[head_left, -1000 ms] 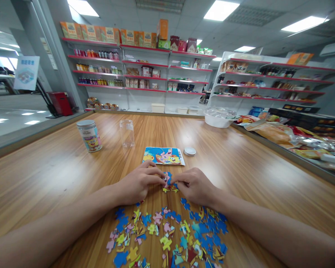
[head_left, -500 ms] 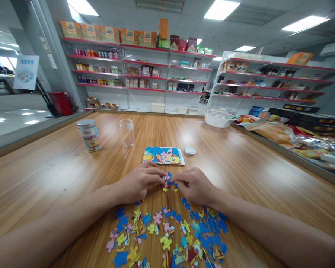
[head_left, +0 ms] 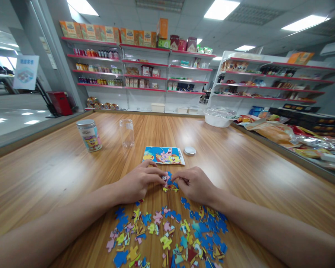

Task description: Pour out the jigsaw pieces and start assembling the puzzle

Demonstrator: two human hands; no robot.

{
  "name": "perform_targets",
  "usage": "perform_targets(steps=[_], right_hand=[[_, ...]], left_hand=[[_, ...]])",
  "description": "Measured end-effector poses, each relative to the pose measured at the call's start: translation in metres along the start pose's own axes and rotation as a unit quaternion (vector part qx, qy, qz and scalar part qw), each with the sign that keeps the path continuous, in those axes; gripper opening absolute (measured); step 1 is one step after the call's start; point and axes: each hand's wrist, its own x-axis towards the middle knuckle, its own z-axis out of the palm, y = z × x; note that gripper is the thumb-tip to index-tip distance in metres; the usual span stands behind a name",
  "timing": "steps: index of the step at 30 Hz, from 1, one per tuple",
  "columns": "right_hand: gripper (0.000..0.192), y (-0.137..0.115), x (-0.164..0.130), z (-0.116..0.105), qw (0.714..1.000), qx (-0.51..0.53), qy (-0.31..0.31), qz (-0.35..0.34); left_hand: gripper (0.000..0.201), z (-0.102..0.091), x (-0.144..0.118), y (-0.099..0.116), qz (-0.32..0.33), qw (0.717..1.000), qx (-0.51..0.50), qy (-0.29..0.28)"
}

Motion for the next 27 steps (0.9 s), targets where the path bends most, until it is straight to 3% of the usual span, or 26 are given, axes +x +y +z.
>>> perform_targets(steps=[9, 18, 27], right_hand=[[0.029, -0.012, 0.003, -0.007, 0.996, -0.057, -0.051, 0.047], [0.027, -0.012, 0.004, -0.010, 0.995, -0.056, -0.078, 0.041], [0.019, -0.002, 0.003, -0.011, 0.997, 0.001, -0.074, -0.020]], left_hand=[[0.066, -0.004, 0.000, 0.003, 0.012, 1.000, 0.017, -0.020], [0.077, -0.004, -0.002, 0.001, 0.018, 0.998, 0.017, -0.053], [0.057, -0.002, -0.002, -0.006, 0.032, 0.998, -0.038, -0.032]])
